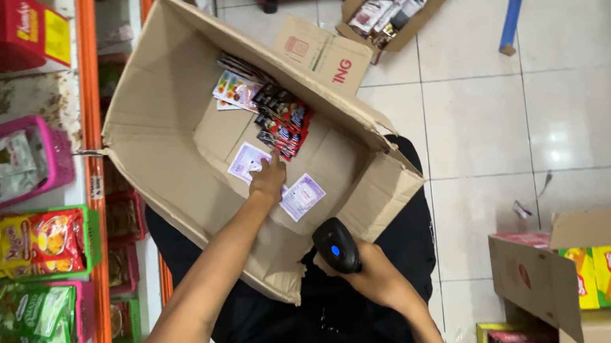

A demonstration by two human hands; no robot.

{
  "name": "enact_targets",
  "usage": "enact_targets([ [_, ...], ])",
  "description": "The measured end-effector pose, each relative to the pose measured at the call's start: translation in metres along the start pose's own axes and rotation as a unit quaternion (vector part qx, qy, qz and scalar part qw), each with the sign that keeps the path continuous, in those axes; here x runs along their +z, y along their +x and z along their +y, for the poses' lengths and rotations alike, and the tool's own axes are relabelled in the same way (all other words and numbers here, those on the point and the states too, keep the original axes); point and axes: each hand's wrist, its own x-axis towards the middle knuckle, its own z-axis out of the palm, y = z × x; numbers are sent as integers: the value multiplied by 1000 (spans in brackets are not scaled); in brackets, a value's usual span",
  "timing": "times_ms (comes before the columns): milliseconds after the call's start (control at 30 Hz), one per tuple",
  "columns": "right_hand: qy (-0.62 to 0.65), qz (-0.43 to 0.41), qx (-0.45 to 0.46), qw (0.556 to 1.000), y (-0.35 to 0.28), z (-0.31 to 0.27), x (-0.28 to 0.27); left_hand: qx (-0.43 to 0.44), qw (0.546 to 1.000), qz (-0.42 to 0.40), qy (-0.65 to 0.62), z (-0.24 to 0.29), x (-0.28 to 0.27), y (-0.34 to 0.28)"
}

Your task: The person takes sachets from store shelves and a cardboard box, scans their barcodes with a handheld barcode scanner, and places them into the box.

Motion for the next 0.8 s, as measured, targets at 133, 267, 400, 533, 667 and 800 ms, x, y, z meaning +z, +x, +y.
enact_targets([
  [133,-28,-5,-4,1000,1,13,2,-2,994,106,26,-15,39,23],
  [267,-32,-16,3,999,0,20,4,-5,987,148,57,-26,57,37],
  [400,-14,-14,-47,999,-1,21,7,14,972,165,166,-31,61,37],
  [533,-2,-19,-47,999,-5,19,9,37,976,138,165,-33,55,34],
  [667,-37,-10,-42,998,-7,17,8,32,973,148,172,-33,50,26],
  [800,-12,-21,-41,999,-10,18,9,44,969,116,214,-28,46,22],
])
